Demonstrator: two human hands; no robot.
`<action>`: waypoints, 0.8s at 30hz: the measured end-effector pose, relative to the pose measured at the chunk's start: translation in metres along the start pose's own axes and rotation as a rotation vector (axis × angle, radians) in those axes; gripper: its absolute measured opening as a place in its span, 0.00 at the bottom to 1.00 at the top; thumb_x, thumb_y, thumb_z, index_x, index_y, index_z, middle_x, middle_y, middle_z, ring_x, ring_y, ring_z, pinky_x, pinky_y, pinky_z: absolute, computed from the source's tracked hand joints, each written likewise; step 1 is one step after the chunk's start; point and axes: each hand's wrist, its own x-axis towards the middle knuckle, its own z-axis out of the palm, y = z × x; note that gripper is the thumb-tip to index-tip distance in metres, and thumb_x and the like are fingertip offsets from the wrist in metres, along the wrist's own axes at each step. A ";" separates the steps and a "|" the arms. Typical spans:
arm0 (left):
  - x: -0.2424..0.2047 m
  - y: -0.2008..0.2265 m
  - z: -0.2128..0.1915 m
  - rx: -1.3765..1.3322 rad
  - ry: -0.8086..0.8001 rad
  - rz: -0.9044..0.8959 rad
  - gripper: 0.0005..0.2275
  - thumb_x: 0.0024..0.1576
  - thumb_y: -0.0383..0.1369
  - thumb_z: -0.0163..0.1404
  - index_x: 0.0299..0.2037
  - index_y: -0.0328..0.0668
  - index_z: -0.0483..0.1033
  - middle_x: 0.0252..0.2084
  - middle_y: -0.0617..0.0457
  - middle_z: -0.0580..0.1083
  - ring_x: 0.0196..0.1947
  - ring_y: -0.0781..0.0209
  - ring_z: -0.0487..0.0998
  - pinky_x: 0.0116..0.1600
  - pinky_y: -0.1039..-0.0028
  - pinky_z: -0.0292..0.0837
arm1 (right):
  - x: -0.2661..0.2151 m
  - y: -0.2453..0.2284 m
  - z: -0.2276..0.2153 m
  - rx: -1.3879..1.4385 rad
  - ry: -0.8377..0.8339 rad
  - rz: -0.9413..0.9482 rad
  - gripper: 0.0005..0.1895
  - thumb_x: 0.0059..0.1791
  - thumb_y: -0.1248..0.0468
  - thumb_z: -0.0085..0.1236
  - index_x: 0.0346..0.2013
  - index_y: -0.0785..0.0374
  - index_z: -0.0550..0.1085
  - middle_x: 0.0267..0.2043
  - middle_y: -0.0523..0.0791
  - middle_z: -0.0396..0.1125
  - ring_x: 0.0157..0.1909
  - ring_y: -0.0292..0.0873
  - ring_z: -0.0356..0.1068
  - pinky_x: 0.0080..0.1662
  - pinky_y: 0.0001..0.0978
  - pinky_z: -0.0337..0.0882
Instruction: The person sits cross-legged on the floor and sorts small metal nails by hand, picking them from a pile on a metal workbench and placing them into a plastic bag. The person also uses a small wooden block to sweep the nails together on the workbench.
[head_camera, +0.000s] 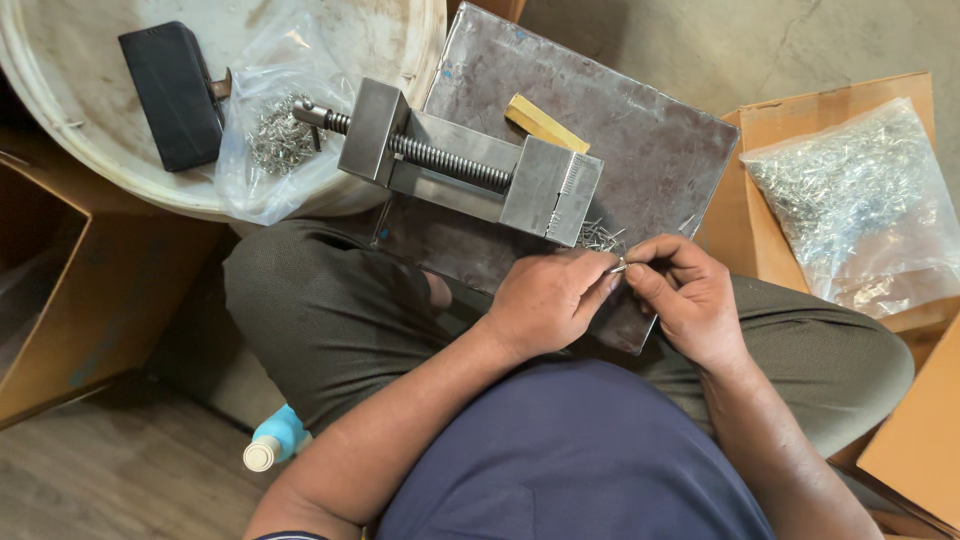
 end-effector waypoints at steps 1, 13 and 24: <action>0.000 0.001 0.000 -0.002 0.013 0.013 0.05 0.64 0.33 0.51 0.43 0.41 0.75 0.34 0.48 0.78 0.33 0.47 0.80 0.38 0.61 0.73 | 0.000 -0.001 0.000 0.003 -0.009 -0.010 0.08 0.54 0.70 0.58 0.48 0.68 0.73 0.36 0.38 0.69 0.32 0.26 0.63 0.35 0.18 0.65; -0.002 0.000 -0.003 -0.017 -0.023 0.034 0.05 0.64 0.32 0.49 0.42 0.41 0.75 0.33 0.46 0.77 0.34 0.43 0.79 0.37 0.58 0.72 | 0.001 0.001 -0.001 -0.069 -0.041 -0.045 0.11 0.52 0.70 0.59 0.49 0.67 0.74 0.36 0.38 0.70 0.33 0.27 0.64 0.35 0.20 0.66; -0.017 -0.002 -0.015 -0.324 -0.030 -0.026 0.08 0.67 0.33 0.47 0.42 0.37 0.75 0.31 0.49 0.76 0.31 0.55 0.79 0.39 0.69 0.73 | -0.035 0.030 0.018 -0.191 0.422 -0.258 0.32 0.50 0.67 0.63 0.65 0.68 0.59 0.55 0.46 0.62 0.51 0.35 0.64 0.49 0.27 0.70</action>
